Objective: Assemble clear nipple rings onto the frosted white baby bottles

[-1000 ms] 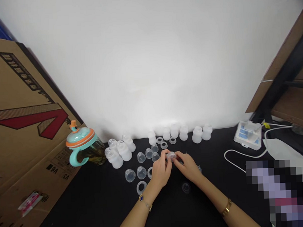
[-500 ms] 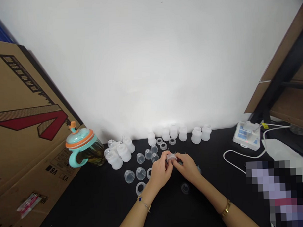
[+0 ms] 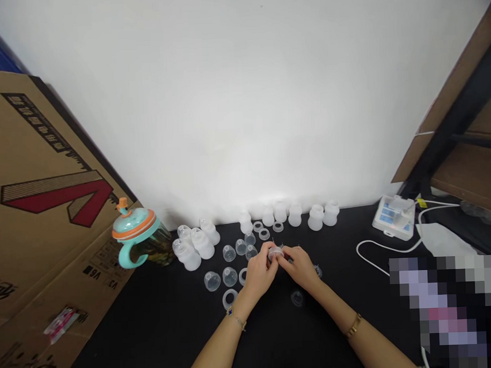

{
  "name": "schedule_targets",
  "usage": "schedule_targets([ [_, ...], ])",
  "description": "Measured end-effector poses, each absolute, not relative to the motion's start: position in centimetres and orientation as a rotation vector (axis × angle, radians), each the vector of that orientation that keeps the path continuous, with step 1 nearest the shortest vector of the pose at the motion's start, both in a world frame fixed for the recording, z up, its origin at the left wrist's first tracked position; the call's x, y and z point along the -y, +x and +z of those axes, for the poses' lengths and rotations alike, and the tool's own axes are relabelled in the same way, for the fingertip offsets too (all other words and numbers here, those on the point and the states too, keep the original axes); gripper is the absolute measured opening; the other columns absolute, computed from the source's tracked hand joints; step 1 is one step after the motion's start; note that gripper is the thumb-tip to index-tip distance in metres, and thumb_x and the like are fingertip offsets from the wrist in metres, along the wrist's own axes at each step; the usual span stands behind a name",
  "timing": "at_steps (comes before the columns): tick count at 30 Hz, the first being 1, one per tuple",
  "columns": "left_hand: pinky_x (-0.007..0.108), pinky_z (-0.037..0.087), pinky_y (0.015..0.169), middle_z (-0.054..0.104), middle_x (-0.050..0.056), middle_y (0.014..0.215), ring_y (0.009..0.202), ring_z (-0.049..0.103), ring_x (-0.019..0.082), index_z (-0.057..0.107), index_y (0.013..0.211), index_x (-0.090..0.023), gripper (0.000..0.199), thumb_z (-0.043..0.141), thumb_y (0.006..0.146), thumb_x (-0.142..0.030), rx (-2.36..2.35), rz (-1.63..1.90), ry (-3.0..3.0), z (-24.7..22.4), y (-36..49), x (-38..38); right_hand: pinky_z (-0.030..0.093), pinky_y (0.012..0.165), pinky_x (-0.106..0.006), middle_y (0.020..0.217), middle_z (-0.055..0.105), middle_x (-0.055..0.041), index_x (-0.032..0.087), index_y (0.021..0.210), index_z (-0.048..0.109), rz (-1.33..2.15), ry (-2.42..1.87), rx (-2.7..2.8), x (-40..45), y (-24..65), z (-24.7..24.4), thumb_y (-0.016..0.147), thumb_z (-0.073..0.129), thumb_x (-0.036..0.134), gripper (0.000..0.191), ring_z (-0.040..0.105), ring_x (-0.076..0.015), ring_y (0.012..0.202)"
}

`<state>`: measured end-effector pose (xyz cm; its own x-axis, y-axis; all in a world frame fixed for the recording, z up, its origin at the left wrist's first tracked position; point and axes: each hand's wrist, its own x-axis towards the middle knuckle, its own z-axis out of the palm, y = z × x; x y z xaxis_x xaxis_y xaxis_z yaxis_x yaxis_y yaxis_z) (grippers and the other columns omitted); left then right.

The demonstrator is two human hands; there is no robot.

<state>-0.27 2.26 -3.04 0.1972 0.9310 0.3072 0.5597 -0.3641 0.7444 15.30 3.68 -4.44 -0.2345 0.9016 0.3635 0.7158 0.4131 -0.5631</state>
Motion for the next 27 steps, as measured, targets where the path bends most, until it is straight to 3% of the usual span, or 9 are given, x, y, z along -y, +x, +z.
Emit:
schedule_targets([
  [9,0.023,0.036,0.056,0.059,-0.005,0.066,0.054,0.055,0.014,0.055,0.111,-0.023,0.022,0.049,0.090,-0.025,-1.433,0.983,2.051,-3.4,-0.5,-2.4,0.037,0.071,-0.029,0.065,0.060,0.0018,0.020,0.068,0.053,0.494,-1.347,2.039,-3.1,15.6,-3.7,0.097,0.046,0.032,0.032,0.055,-0.0159,0.064],
  [19,0.025,0.039,0.059,0.067,-0.001,0.079,0.059,0.061,0.016,0.053,0.115,-0.024,0.022,0.041,0.098,-0.030,-1.459,0.973,2.079,-2.8,-1.4,-2.3,0.042,0.080,-0.035,0.080,0.069,-0.0005,0.023,0.104,0.061,0.562,-1.258,1.997,-2.5,15.7,-3.0,0.101,0.044,0.034,0.020,0.061,-0.0191,0.075],
  [27,0.024,0.041,0.060,0.064,-0.002,0.076,0.058,0.057,0.014,0.056,0.115,-0.024,0.025,0.042,0.099,-0.035,-1.368,1.002,2.025,-2.6,-1.1,-2.2,0.041,0.082,-0.035,0.085,0.070,0.0000,0.024,0.096,0.062,0.591,-1.252,1.960,-2.7,16.1,-2.9,0.100,0.045,0.033,0.019,0.064,-0.0201,0.081],
])
